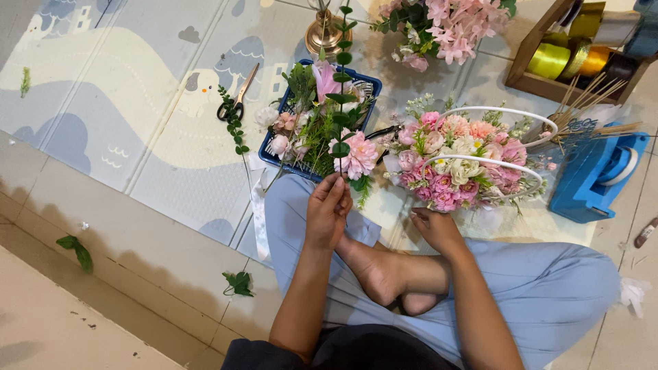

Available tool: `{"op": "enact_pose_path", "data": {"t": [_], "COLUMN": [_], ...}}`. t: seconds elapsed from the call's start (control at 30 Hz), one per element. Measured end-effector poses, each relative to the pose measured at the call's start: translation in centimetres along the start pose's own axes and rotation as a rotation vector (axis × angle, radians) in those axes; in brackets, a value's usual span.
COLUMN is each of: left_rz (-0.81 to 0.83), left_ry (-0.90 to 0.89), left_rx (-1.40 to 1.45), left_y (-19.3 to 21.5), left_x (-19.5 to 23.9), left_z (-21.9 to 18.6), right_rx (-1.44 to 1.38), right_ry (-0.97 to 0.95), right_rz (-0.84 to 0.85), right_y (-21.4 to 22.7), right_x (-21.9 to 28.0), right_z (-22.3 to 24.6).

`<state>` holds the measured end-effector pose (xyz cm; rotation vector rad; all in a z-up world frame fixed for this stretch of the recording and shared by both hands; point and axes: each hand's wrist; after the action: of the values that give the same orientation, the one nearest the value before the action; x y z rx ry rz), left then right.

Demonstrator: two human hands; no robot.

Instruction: The person sits on the floor arranging artificial flowers into a white wire basket. They select various flowers and greenery from a blue basket, trim stems with wire cutters, and insert them into the arrangement, adjusting the placement throughout.

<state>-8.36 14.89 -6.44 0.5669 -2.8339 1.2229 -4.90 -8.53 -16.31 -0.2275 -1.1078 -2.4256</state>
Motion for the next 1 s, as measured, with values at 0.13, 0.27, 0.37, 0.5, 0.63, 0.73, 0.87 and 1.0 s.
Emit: {"op": "enact_pose_path", "data": {"t": [0.13, 0.27, 0.37, 0.5, 0.63, 0.73, 0.87, 1.0], "left_rz": [0.001, 0.016, 0.016, 0.023, 0.029, 0.034, 0.042, 0.07], "left_ry": [0.025, 0.056, 0.078, 0.114, 0.117, 0.139, 0.159, 0.181], "left_rx": [0.033, 0.07, 0.089, 0.105, 0.101, 0.126, 0.131, 0.11], "left_y": [0.3, 0.2, 0.0, -0.4, -0.7, -0.6, -0.9, -1.0], "left_x": [0.1, 0.2, 0.4, 0.6, 0.8, 0.8, 1.0, 1.1], "left_z": [0.2, 0.1, -0.1, -0.4, -0.5, -0.3, -0.6, -0.2], "right_rx": [0.013, 0.027, 0.02, 0.025, -0.007, -0.049, -0.068, -0.303], "right_ry": [0.01, 0.024, 0.025, 0.045, 0.077, 0.098, 0.119, 0.265], "right_rz": [0.005, -0.002, -0.003, -0.013, -0.03, -0.032, -0.04, -0.168], "right_y": [0.8, -0.1, 0.8, 1.4, 1.6, 2.1, 3.4, 4.2], "right_x": [0.4, 0.1, 0.7, 1.2, 1.5, 1.8, 2.7, 3.9], "right_z": [0.8, -0.2, 1.1, 1.9, 2.6, 3.4, 5.7, 7.6]}}
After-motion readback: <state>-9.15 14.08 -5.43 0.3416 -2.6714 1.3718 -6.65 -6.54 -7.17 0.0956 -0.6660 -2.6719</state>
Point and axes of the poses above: each hand's wrist, its own x-axis away from the middle knuckle, its own y-axis out of the back of the hand, z = x × y
